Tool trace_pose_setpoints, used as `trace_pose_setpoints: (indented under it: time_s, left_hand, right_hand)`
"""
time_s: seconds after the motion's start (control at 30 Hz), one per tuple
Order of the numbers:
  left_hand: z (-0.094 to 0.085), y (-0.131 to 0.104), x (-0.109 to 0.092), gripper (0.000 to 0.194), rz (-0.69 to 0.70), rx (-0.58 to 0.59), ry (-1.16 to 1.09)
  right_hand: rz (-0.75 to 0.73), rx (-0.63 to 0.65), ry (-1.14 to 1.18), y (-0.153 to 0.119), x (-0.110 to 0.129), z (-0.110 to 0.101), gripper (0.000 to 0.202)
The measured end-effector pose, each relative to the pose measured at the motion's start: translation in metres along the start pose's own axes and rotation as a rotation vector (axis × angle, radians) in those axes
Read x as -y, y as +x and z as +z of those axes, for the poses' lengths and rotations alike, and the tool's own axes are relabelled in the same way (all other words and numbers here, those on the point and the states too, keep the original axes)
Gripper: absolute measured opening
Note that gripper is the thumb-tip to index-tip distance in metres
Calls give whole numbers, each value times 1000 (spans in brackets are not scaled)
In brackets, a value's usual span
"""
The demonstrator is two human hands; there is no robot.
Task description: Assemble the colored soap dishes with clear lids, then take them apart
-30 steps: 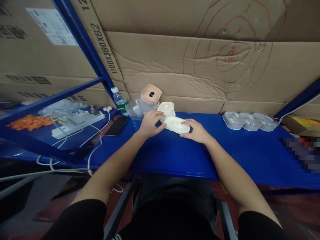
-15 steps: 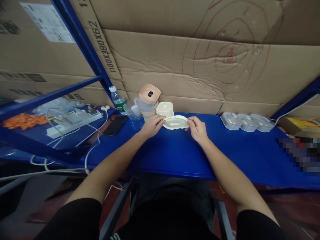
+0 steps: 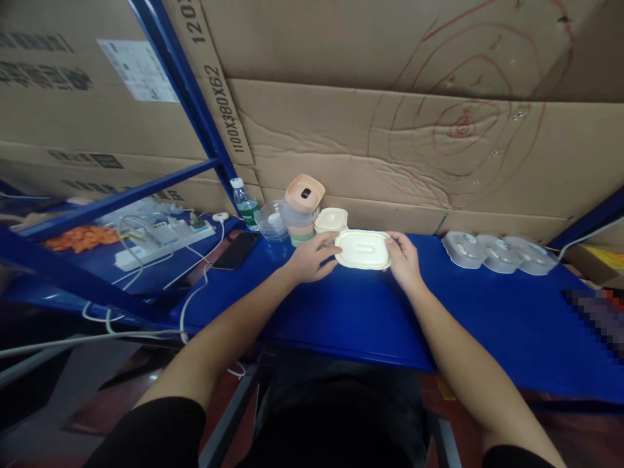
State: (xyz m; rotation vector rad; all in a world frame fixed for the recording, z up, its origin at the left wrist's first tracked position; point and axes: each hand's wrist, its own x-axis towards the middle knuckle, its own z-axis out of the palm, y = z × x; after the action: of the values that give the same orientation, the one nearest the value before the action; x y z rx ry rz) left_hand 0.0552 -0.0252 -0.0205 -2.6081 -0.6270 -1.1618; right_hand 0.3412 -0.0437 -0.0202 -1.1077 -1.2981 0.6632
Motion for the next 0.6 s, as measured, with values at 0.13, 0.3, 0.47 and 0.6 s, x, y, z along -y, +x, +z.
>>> trace_pose_setpoints:
  time_s: [0.13, 0.3, 0.47, 0.6]
  left_hand:
    - [2, 0, 2, 26, 75, 53, 31]
    - [0, 2, 6, 29, -47, 40, 94]
    - [-6, 25, 12, 36, -125, 75, 308]
    - [-3, 47, 12, 36, -278, 251, 438]
  right_hand:
    - [121, 2, 112, 2, 7, 0, 40]
    - [91, 72, 206, 0, 15, 1, 61]
    - [89, 63, 226, 7, 9, -8, 78]
    - [76, 60, 217, 12, 4, -15, 81]
